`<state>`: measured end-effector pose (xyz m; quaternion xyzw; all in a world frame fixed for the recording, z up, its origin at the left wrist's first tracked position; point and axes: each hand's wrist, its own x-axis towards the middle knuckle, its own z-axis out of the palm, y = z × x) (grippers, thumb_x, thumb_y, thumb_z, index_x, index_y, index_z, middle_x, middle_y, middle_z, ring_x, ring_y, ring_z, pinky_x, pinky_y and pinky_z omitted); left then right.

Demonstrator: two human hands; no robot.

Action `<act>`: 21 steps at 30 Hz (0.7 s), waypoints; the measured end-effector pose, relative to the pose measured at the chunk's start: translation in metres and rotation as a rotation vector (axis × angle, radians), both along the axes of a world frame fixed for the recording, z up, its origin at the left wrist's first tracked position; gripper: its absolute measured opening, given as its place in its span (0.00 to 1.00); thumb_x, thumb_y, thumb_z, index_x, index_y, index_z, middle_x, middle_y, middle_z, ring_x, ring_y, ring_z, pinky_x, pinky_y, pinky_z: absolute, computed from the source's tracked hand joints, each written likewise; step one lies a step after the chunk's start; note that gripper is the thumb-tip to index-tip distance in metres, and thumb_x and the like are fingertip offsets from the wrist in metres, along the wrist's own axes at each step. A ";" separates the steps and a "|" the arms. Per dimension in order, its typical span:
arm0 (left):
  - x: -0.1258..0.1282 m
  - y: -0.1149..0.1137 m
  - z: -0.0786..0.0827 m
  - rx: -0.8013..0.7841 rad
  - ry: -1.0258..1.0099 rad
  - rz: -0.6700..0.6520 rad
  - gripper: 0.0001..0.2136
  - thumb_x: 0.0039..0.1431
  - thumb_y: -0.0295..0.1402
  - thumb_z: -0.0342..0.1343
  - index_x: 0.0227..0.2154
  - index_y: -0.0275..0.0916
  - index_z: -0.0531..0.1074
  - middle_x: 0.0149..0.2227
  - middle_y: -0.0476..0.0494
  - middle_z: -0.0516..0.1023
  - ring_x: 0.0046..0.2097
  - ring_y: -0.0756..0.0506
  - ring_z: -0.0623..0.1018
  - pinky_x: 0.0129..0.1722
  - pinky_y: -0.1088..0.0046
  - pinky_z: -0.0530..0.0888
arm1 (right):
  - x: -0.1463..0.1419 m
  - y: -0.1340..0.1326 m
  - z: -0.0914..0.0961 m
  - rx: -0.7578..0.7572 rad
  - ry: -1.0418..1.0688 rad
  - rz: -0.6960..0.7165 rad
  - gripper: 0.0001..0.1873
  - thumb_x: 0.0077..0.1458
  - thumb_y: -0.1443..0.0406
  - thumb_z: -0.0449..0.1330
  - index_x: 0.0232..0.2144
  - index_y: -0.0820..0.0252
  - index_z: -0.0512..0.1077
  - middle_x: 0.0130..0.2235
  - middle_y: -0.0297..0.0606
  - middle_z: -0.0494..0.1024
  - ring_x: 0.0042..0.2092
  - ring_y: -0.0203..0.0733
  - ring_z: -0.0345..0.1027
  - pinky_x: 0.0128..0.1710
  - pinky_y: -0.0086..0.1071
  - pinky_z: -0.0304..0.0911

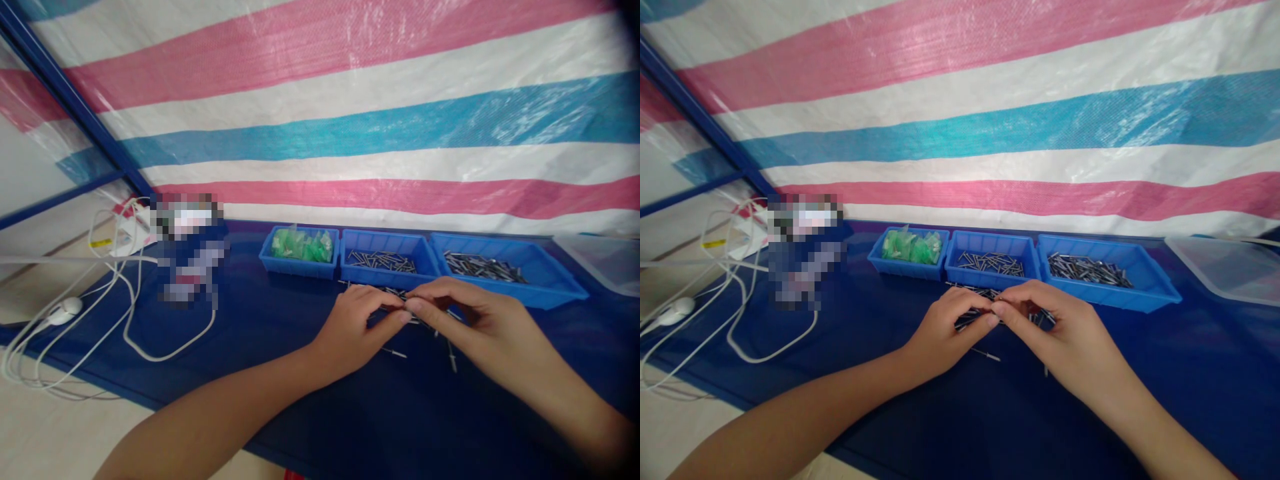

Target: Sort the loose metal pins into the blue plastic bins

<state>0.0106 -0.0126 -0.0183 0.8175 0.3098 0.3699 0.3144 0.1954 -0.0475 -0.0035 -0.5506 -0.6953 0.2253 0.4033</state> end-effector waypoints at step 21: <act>-0.006 0.001 0.001 0.136 0.190 -0.034 0.19 0.60 0.43 0.56 0.49 0.38 0.67 0.45 0.42 0.75 0.48 0.43 0.72 0.51 0.65 0.67 | 0.052 0.013 0.016 0.142 -0.347 -0.249 0.15 0.55 0.52 0.55 0.33 0.54 0.75 0.35 0.39 0.79 0.34 0.45 0.72 0.33 0.36 0.63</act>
